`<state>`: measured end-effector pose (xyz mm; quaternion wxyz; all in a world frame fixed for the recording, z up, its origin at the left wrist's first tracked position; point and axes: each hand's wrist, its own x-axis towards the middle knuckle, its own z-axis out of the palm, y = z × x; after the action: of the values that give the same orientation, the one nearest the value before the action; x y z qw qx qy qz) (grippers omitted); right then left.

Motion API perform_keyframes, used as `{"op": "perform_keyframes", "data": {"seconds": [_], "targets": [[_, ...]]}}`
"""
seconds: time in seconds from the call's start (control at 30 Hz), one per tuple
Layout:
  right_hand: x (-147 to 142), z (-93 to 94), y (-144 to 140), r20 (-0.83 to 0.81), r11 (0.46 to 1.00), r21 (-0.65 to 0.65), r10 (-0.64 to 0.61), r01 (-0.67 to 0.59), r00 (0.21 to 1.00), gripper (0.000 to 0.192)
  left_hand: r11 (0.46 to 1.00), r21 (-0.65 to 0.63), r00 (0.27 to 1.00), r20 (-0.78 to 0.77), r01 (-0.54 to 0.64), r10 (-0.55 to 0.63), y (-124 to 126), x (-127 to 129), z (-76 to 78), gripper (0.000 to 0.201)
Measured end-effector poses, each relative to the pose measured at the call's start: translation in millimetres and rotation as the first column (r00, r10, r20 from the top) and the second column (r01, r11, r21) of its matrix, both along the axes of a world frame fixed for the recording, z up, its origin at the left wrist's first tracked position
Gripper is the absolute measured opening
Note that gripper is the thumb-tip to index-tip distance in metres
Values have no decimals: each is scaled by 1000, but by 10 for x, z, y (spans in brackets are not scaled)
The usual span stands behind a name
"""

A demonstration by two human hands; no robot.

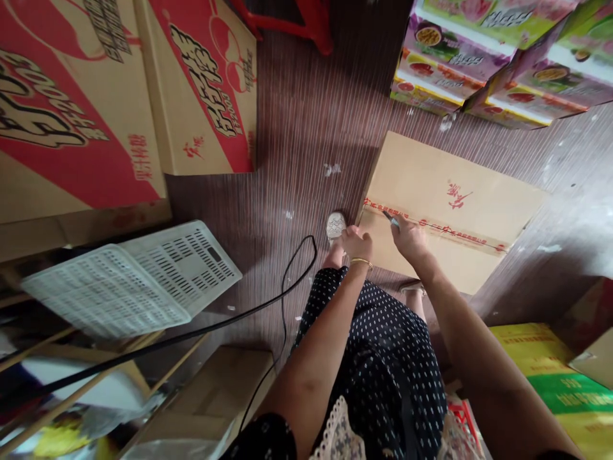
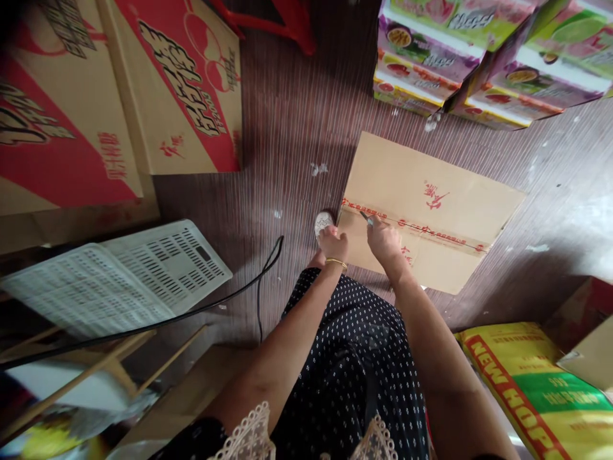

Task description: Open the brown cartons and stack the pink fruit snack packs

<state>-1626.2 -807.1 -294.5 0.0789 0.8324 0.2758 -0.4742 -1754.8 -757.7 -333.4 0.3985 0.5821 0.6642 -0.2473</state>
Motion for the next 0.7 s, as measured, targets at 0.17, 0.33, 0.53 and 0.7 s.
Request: {"op": "perform_keyframes", "data": {"seconds": [0.17,0.33,0.53,0.7], "targets": [[11,-51,230,-17,980,-7,196,-196,980,41,997,-72,1000,27,13,-11,220,-80,-103,17],[-5,-195,404,-58,958,-32,283,-285,957,43,987,-160,999,49,16,-9,300,-134,-67,6],[32,-193,543,-97,883,-51,461,-467,882,48,987,-159,993,115,14,5,323,-138,-142,10],[78,-102,593,-110,783,-77,609,-618,786,56,988,-75,970,212,137,-118,317,-191,-245,29]]}}
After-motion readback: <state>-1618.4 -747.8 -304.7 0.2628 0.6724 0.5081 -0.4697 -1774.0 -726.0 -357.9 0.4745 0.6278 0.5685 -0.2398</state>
